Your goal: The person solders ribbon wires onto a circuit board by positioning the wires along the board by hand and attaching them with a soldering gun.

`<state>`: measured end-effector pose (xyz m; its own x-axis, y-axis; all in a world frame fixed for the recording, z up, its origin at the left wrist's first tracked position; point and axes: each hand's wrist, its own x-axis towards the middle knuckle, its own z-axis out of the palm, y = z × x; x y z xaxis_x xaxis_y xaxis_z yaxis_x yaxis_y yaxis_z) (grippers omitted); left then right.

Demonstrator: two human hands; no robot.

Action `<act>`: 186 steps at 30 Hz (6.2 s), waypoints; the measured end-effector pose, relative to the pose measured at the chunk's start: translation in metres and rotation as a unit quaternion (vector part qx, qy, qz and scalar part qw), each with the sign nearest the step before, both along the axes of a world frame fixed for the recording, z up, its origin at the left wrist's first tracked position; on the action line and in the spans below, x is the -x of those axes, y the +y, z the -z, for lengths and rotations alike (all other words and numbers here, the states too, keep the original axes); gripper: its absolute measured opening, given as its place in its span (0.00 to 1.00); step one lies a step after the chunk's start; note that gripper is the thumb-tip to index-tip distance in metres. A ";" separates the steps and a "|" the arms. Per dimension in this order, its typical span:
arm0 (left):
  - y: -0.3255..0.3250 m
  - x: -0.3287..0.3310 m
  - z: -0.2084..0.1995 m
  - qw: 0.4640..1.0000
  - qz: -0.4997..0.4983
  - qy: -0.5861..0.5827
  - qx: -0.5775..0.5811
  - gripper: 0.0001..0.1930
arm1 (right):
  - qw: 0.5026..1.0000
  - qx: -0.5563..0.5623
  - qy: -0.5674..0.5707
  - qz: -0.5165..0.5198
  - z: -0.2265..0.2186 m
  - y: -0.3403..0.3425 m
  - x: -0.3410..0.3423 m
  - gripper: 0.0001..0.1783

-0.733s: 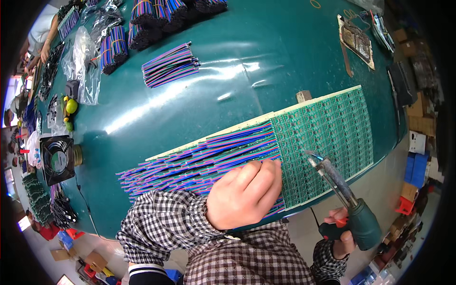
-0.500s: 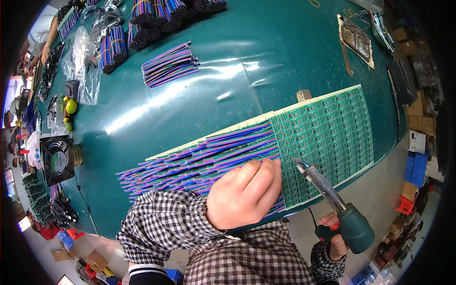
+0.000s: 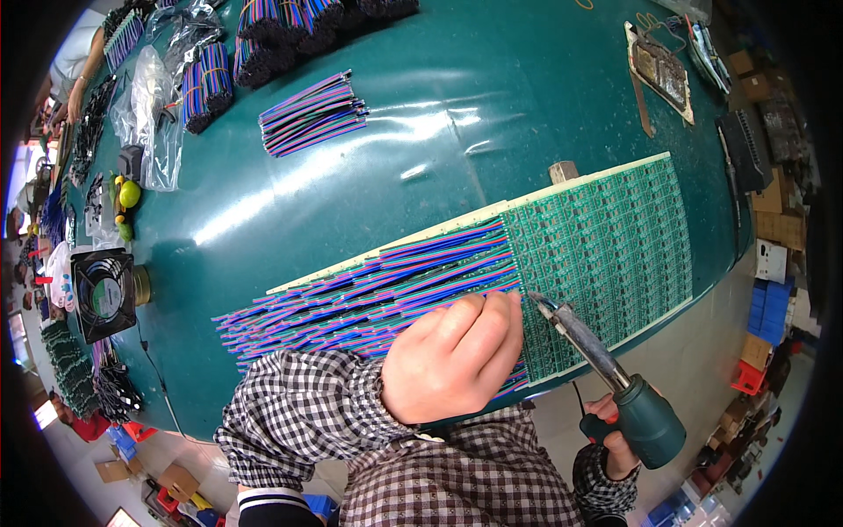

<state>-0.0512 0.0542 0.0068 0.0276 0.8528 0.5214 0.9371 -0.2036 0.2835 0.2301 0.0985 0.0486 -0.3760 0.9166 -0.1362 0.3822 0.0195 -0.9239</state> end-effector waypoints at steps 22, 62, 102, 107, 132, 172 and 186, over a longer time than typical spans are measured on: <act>0.002 -0.001 0.002 1.000 -0.008 0.003 -0.017 0.19 | 0.995 0.063 0.075 0.026 0.012 -0.006 -0.016 0.38; -0.001 -0.004 0.003 0.999 -0.020 0.029 -0.010 0.15 | 0.992 0.068 0.101 0.028 0.011 -0.009 -0.012 0.33; 0.013 0.173 0.006 0.973 -0.160 -0.135 0.101 0.09 | 0.954 0.053 0.287 0.068 0.032 0.039 0.008 0.37; 0.015 0.156 0.027 0.967 -0.135 -0.164 0.141 0.05 | 0.956 0.024 0.255 0.145 0.029 0.032 0.006 0.35; 0.004 0.156 -0.013 0.913 -0.157 -0.346 0.147 0.04 | 0.958 0.065 0.264 0.094 0.022 0.031 -0.010 0.40; -0.005 -0.008 -0.003 1.000 0.002 -0.016 0.003 0.22 | 0.984 0.115 0.134 0.016 0.018 -0.024 -0.039 0.45; -0.005 -0.006 -0.002 0.999 0.019 -0.025 0.005 0.21 | 0.979 0.128 0.131 0.085 0.018 -0.024 -0.034 0.48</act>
